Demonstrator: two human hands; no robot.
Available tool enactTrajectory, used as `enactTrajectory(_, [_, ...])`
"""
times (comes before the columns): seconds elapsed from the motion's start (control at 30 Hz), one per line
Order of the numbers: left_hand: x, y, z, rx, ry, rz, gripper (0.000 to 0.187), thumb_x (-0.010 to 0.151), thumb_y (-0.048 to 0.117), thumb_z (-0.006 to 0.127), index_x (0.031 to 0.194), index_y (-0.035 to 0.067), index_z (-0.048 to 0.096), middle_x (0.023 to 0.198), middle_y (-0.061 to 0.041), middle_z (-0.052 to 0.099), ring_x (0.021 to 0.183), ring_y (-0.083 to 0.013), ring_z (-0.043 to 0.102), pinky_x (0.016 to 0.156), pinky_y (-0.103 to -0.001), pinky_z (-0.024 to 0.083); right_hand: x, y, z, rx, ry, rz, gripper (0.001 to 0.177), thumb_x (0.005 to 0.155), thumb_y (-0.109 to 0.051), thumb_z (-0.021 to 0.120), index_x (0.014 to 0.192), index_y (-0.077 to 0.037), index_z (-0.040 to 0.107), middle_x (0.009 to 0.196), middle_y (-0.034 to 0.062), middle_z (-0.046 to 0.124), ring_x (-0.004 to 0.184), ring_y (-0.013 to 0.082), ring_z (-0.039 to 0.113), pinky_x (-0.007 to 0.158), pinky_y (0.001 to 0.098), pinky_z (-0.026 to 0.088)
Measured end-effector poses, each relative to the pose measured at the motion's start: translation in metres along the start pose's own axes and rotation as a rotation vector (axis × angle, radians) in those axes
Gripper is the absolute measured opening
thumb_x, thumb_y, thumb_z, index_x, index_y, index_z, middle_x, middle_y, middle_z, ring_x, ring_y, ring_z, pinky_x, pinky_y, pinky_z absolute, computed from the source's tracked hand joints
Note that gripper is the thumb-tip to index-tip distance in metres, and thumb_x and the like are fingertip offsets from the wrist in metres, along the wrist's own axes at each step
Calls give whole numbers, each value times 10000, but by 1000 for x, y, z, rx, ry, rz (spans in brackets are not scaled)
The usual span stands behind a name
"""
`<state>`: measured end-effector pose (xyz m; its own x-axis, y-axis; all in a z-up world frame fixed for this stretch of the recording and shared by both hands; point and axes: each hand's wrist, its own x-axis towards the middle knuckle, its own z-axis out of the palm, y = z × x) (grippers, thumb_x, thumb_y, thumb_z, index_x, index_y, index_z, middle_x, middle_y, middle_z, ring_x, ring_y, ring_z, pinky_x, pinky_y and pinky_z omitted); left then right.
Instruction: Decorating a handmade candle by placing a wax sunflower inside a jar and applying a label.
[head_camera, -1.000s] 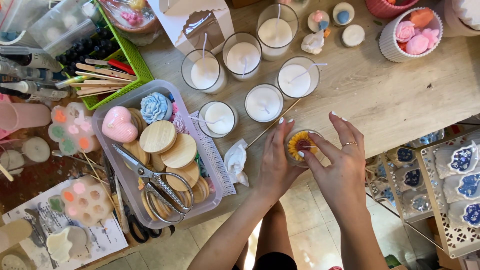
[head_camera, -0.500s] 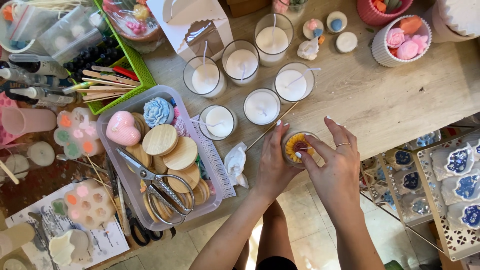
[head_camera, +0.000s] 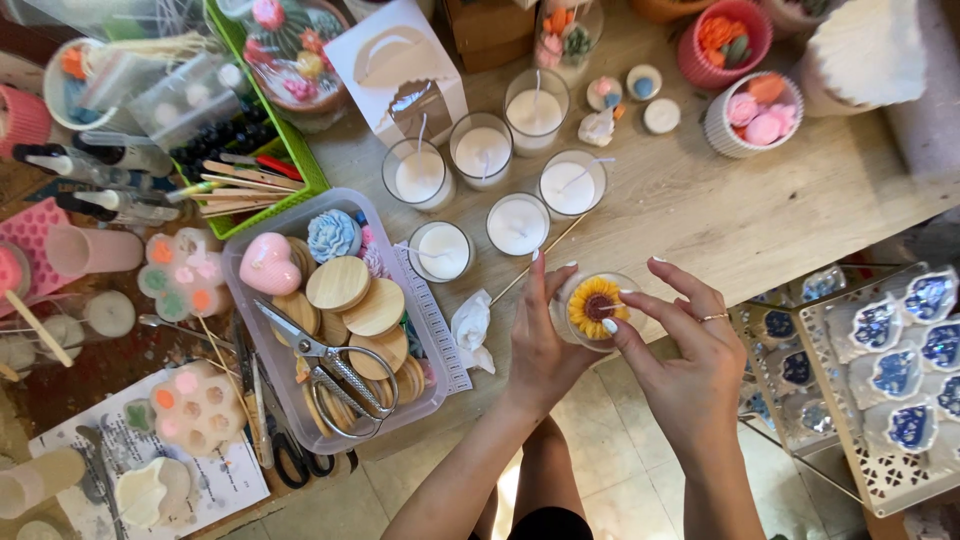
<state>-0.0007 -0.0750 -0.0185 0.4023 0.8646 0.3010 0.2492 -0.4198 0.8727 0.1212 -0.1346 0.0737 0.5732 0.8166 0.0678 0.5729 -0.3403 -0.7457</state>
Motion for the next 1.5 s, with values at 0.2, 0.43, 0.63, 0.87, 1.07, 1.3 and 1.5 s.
enactTrajectory(0.2, [36, 98, -44, -12, 2, 120, 982, 687, 254, 984, 1468, 19, 436, 1341, -147, 650, 1223, -338, 637, 1052, -431, 529, 2, -67, -63, 41, 75, -127, 279, 757, -28, 823, 1027, -90, 790, 1341, 96, 675, 1142, 214, 663, 961, 359, 518])
enactTrajectory(0.43, [66, 200, -97, -39, -8, 188, 883, 601, 246, 983, 1333, 45, 532, 1233, -133, 662, 1144, -347, 637, 990, -458, 517, -1, -152, -139, 57, 162, -210, 260, 774, 6, 783, 1016, -90, 781, 1339, 81, 686, 1232, 230, 664, 1032, 353, 518])
enactTrajectory(0.63, [73, 260, -133, -119, -48, 110, 846, 591, 236, 953, 1323, 49, 573, 1178, -109, 670, 1111, -313, 653, 944, -422, 544, -9, -221, -206, 223, 177, -346, 215, 850, 41, 728, 1051, -28, 758, 1332, 117, 673, 1269, 216, 625, 1106, 353, 472])
enactTrajectory(0.87, [107, 321, -195, -538, -343, -57, 733, 596, 180, 893, 1264, 19, 638, 1121, -55, 714, 1038, -174, 703, 961, -317, 565, -12, -256, -271, 345, 500, -326, 96, 1058, -15, 689, 1044, 54, 624, 1133, 124, 684, 987, 100, 652, 891, 246, 550])
enactTrajectory(1.07, [121, 340, -214, -1010, -628, -115, 787, 646, 112, 849, 1383, 9, 592, 1226, -49, 689, 1116, -135, 658, 1023, -303, 526, -39, -250, -298, 342, 383, -297, 85, 1025, -11, 708, 1077, 31, 655, 962, 101, 689, 890, 166, 652, 838, 291, 527])
enactTrajectory(1.3, [124, 362, -213, -1013, -774, 3, 837, 632, 185, 889, 1382, -33, 588, 1256, -66, 695, 1146, -149, 663, 1055, -310, 525, -66, -306, -321, 56, 186, -801, 963, 525, -194, 951, 1334, -103, 436, 1441, 142, 462, 1376, 280, 490, 1133, 438, 439])
enactTrajectory(1.5, [128, 404, -216, -989, -887, 19, 881, 619, 220, 896, 1410, -9, 583, 1248, -46, 684, 1143, -122, 647, 1055, -290, 533, -60, -320, -357, -60, 96, -951, 803, 580, -258, 956, 1262, -175, 540, 1359, 103, 541, 1385, 339, 503, 1151, 494, 422])
